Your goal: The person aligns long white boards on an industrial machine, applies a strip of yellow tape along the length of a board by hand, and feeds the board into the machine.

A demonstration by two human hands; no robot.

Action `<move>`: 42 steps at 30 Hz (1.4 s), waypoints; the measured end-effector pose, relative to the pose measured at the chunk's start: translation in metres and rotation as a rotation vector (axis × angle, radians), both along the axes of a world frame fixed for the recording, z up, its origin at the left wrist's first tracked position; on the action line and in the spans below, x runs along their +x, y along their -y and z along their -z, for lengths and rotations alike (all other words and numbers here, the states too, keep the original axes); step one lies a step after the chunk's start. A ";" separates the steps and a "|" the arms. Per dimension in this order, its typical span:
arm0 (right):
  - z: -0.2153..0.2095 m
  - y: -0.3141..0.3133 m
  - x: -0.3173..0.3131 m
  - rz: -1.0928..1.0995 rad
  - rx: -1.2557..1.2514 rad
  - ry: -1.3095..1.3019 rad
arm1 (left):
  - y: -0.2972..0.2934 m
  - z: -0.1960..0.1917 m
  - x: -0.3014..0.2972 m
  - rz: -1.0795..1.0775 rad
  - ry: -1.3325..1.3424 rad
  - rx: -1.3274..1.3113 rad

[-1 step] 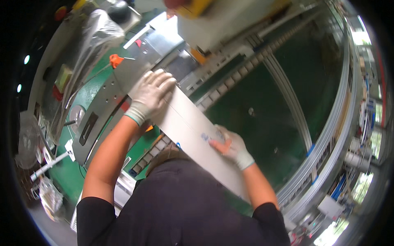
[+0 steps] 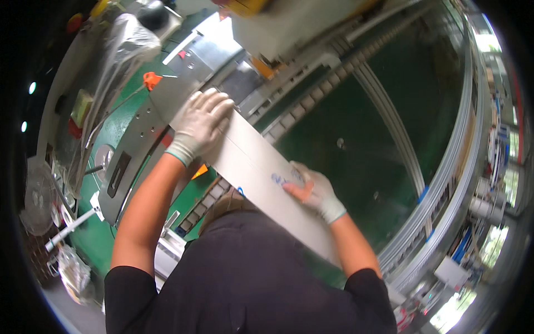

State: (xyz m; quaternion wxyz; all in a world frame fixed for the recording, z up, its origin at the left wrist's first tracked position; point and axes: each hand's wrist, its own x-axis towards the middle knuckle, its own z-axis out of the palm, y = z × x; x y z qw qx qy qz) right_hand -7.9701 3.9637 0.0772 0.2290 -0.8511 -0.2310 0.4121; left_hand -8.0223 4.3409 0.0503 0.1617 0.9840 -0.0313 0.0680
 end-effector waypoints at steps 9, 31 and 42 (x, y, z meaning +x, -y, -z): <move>-0.002 0.010 -0.017 0.046 0.031 0.096 | 0.008 0.002 0.002 0.000 0.044 0.055; -0.008 -0.100 -0.040 -0.417 0.061 0.729 | 0.000 0.002 -0.003 -0.032 0.099 -0.159; -0.016 -0.118 -0.042 -0.437 -0.026 0.663 | -0.006 0.004 -0.003 0.003 0.102 -0.107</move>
